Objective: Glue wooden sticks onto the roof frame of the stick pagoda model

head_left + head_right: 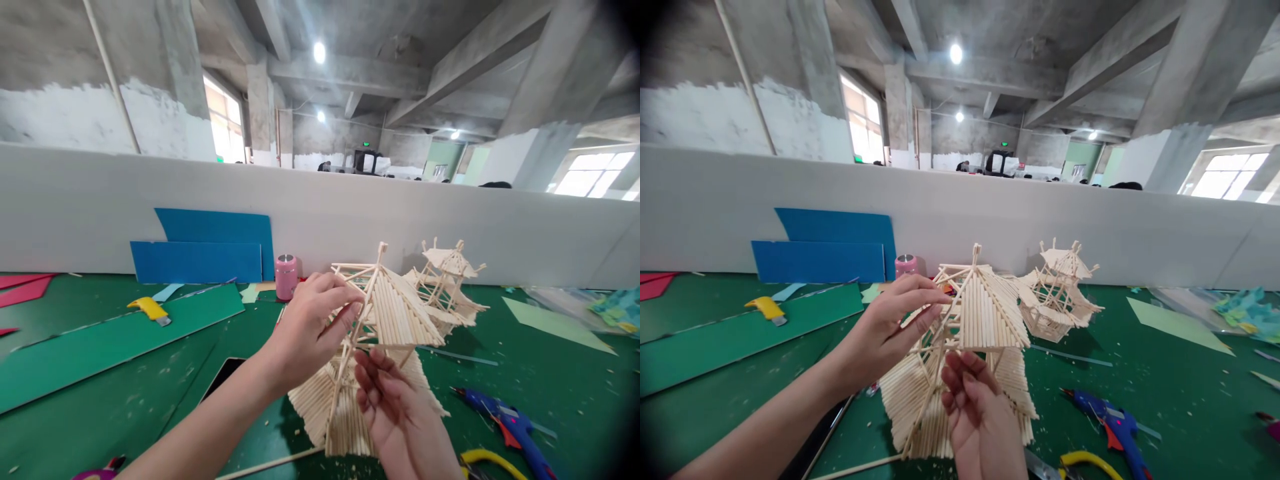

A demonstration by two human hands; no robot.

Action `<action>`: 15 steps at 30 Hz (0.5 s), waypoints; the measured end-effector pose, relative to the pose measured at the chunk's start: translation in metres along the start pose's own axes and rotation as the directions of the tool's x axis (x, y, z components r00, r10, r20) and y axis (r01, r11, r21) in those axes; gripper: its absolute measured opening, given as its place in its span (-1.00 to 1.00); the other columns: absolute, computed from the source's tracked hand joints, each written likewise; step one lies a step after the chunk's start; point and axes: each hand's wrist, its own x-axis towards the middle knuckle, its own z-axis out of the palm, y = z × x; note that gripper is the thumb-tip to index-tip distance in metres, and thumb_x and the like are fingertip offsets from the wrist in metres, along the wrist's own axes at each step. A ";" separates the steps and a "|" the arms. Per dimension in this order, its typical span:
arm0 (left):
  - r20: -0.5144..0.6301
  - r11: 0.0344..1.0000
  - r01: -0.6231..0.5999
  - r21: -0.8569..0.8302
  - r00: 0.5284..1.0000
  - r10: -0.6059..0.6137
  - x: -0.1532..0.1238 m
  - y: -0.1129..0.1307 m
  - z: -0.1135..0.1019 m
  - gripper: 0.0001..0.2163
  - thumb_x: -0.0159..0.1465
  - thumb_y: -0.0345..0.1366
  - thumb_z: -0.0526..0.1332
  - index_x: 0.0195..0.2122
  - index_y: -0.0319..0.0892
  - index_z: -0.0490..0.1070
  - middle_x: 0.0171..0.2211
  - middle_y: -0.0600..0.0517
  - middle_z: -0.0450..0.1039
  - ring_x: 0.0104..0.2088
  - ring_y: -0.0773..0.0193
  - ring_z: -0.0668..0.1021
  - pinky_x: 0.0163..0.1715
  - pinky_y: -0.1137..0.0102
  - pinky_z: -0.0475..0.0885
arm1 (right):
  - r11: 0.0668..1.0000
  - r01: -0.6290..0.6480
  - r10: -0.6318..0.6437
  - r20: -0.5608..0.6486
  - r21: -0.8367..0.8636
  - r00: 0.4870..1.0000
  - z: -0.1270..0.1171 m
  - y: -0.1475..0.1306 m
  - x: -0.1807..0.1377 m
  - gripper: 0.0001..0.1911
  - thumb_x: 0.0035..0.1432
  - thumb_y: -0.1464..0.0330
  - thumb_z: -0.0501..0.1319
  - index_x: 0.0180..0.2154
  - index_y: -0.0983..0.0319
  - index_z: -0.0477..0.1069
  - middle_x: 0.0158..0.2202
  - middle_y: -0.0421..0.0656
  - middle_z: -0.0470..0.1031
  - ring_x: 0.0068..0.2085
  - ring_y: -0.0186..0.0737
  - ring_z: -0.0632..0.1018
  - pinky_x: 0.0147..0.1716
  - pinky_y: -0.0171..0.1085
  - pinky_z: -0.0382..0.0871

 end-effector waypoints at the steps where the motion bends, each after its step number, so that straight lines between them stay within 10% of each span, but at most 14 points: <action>1: 0.009 1.000 0.003 -0.004 1.000 -0.003 0.000 0.000 0.000 -0.82 0.26 -0.39 0.06 -0.25 -0.16 0.45 -0.28 -0.04 0.44 -0.23 0.22 0.43 -0.23 0.31 0.28 | 1.000 -0.002 0.002 0.009 0.021 1.000 -0.001 0.001 0.001 -0.70 0.11 0.39 0.11 -0.12 0.02 0.41 -0.08 -0.15 0.51 -0.10 -0.13 0.53 -0.25 -0.07 0.47; 8: 0.047 1.000 0.023 0.004 0.999 -0.023 0.002 0.002 0.001 -0.78 0.27 -0.34 0.06 -0.19 -0.15 0.49 -0.30 -0.02 0.51 -0.28 0.18 0.40 -0.26 0.26 0.27 | 0.983 -0.020 0.006 0.072 0.184 0.997 0.003 -0.001 0.011 -0.67 0.02 0.22 0.09 -0.14 -0.05 0.43 -0.06 -0.22 0.50 0.00 -0.18 0.46 -0.07 -0.04 0.33; 15: 0.091 1.000 0.011 -0.027 0.996 -0.009 0.003 0.002 0.001 -0.76 0.27 -0.33 0.05 -0.18 -0.21 0.49 -0.33 -0.05 0.51 -0.27 0.19 0.40 -0.23 0.26 0.27 | 0.784 -0.182 0.285 -0.084 0.593 0.955 0.021 -0.011 0.017 -0.88 -0.18 0.27 0.18 -0.56 0.07 0.49 -0.29 -0.22 0.58 -0.21 -0.22 0.52 -0.15 -0.13 0.31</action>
